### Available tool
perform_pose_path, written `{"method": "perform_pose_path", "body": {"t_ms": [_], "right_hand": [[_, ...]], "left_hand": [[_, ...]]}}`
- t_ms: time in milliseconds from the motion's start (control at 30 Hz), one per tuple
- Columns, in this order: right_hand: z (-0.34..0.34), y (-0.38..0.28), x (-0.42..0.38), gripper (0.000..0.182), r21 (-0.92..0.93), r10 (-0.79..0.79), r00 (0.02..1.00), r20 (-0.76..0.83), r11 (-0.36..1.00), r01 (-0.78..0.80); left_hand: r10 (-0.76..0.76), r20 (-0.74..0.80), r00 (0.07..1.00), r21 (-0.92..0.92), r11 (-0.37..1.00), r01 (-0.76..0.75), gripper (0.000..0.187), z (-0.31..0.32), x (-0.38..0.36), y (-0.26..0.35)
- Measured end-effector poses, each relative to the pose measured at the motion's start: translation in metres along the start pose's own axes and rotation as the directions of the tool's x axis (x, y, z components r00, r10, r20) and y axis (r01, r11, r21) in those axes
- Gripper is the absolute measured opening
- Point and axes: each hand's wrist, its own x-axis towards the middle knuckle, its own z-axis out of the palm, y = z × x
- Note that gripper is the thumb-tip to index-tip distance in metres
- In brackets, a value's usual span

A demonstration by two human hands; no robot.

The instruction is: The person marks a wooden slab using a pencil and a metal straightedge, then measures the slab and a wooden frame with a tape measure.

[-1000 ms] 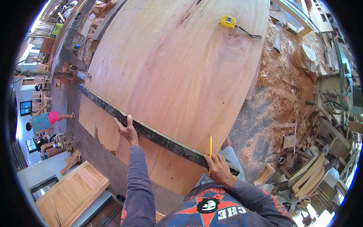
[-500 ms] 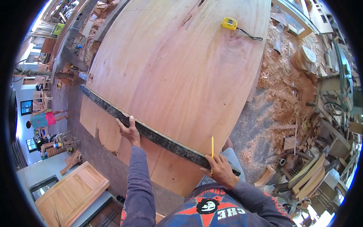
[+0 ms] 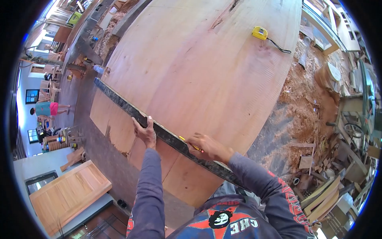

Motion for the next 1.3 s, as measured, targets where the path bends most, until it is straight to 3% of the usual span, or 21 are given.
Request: {"method": "perform_pose_path", "body": {"t_ms": [133, 233, 333, 433, 533, 633, 733, 900, 1000, 1033, 1100, 1200, 1267, 1300], "right_hand": [[-0.012, -0.007, 0.009, 0.015, -0.036, -0.049, 0.992, 0.118, 0.998, 0.053], [-0.042, -0.033, -0.003, 0.013, -0.166, 0.148, 0.887, 0.438, 0.983, -0.082], [-0.069, -0.064, 0.007, 0.012, -0.267, 0.411, 0.725, 0.554, 0.912, -0.313], [-0.054, -0.046, 0.024, 0.014, -0.108, 0.103, 0.97, 0.221, 0.991, -0.081], [-0.02, -0.01, 0.04, 0.014, -0.03, -0.025, 0.998, 0.053, 0.999, 0.026], [-0.007, 0.008, 0.044, 0.018, 0.061, 0.004, 0.993, 0.114, 0.998, -0.011], [-0.011, 0.006, 0.034, 0.018, 0.038, 0.019, 0.984, 0.177, 0.999, -0.026], [-0.047, -0.015, -0.016, 0.015, -0.15, 0.044, 0.895, 0.444, 0.988, 0.025], [-0.081, -0.062, -0.018, 0.013, -0.315, 0.289, 0.763, 0.578, 0.942, -0.119], [-0.085, -0.081, -0.012, 0.012, -0.199, 0.266, 0.863, 0.43, 0.96, -0.196], [-0.091, -0.11, 0.018, 0.011, 0.062, 0.216, 0.971, 0.104, 0.973, -0.223], [-0.072, -0.126, 0.029, 0.011, -0.013, 0.214, 0.977, 0.008, 0.977, -0.214], [-0.054, -0.106, 0.026, 0.017, -0.131, 0.026, 0.999, -0.018, 0.991, -0.028], [-0.045, -0.102, 0.029, 0.018, -0.108, 0.018, 0.998, -0.063, 0.994, -0.024]], "left_hand": [[0.001, 0.0, 1.0, 0.03, 1.0, -0.001, 0.101, 0.0, 0.0, -0.001], [0.003, 0.002, 1.0, 0.035, 0.999, -0.003, 0.101, 0.0, 0.001, 0.0], [0.003, 0.015, 1.0, 0.031, 1.0, -0.004, 0.101, 0.0, -0.001, -0.001], [-0.008, 0.008, 1.0, 0.029, 1.0, 0.008, 0.101, 0.0, 0.0, -0.001], [-0.015, 0.021, 1.0, 0.034, 0.999, 0.014, 0.101, -0.003, -0.001, 0.003], [-0.049, 0.021, 0.999, 0.031, 0.998, 0.048, 0.102, -0.003, -0.002, 0.005], [-0.023, 0.026, 0.999, 0.015, 1.0, 0.022, 0.102, -0.005, -0.001, 0.006], [-0.011, 0.017, 1.0, 0.036, 0.999, 0.011, 0.101, -0.004, -0.001, 0.004], [-0.012, 0.021, 1.0, 0.048, 0.999, 0.011, 0.1, -0.004, -0.001, 0.004], [-0.019, 0.024, 1.0, 0.043, 0.999, 0.018, 0.1, -0.005, -0.003, 0.007], [-0.021, 0.004, 1.0, 0.04, 0.999, 0.021, 0.099, -0.005, -0.001, 0.008], [-0.041, 0.005, 0.999, 0.034, 0.999, 0.041, 0.102, -0.009, -0.002, 0.009], [-0.042, 0.014, 0.999, 0.044, 0.998, 0.041, 0.103, -0.007, 0.001, 0.007], [-0.034, 0.015, 0.999, 0.048, 0.998, 0.033, 0.103, -0.007, 0.0, 0.007]]}}
